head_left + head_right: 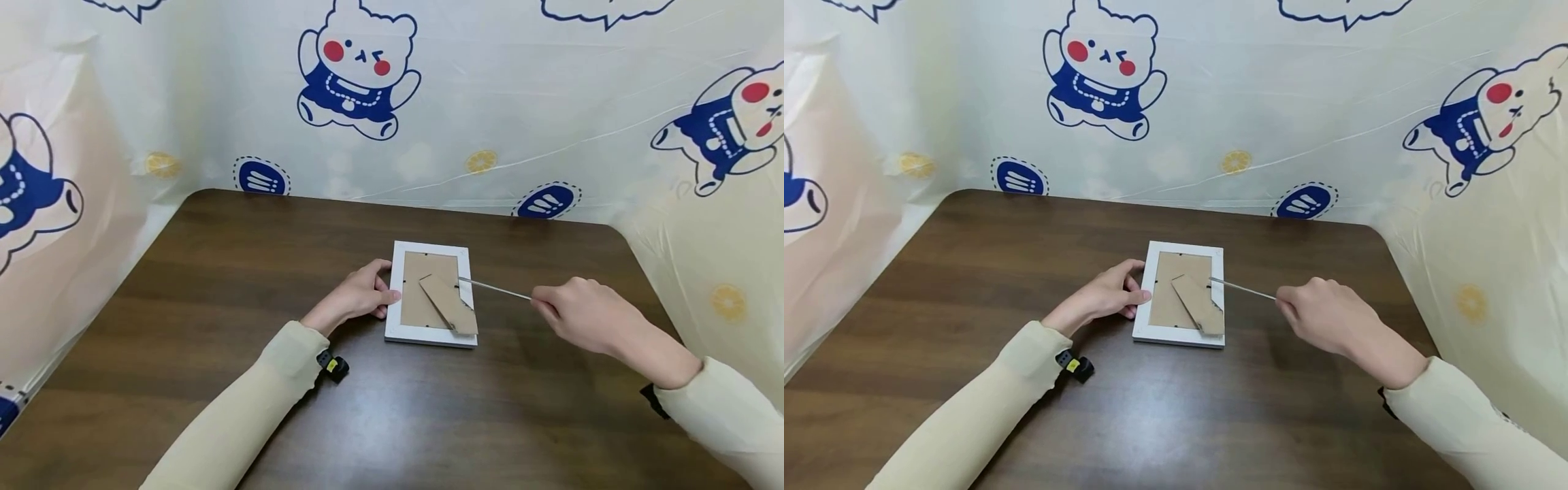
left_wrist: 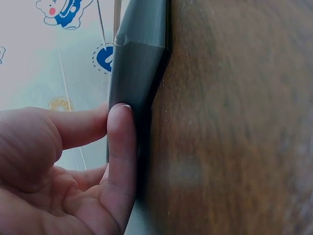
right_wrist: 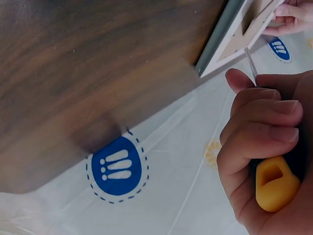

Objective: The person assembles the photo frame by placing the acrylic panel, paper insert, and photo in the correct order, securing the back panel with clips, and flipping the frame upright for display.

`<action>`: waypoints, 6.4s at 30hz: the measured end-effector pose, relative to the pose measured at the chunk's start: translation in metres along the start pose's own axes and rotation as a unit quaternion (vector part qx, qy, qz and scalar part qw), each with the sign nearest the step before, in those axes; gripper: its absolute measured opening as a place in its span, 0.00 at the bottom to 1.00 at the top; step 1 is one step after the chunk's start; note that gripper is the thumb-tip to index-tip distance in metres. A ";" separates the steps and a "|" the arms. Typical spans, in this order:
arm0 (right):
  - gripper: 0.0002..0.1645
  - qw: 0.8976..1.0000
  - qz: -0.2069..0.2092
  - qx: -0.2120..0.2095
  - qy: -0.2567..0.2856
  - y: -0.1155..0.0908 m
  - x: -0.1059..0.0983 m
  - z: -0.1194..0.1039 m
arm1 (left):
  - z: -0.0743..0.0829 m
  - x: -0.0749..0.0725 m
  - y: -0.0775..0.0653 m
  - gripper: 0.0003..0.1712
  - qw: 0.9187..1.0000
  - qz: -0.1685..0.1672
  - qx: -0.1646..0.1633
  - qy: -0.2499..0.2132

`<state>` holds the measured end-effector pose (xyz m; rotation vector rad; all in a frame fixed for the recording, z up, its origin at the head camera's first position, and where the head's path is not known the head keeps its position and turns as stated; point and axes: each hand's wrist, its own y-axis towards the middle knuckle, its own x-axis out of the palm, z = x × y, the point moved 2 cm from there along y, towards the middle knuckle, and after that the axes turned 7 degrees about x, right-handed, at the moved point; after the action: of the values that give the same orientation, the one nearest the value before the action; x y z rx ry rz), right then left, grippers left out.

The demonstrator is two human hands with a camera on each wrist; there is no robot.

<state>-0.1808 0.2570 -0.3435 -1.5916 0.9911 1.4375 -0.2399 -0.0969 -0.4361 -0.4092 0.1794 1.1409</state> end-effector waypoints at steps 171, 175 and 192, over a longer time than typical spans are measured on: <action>0.41 0.963 -0.020 0.161 0.214 0.121 0.044 -0.059 | 0.007 0.026 -0.062 0.28 0.946 0.057 0.076 0.309; 0.41 0.957 -0.040 0.187 0.219 0.130 0.051 -0.058 | 0.011 0.027 -0.060 0.26 0.941 0.023 0.077 0.329; 0.42 0.941 -0.055 0.185 0.276 0.131 0.054 -0.054 | 0.014 0.017 -0.052 0.17 0.977 -0.013 0.090 0.192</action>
<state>-0.2743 0.1512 -0.3978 -1.7559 1.3688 0.6715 -0.1862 -0.0954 -0.4175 -0.4659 0.6108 1.0015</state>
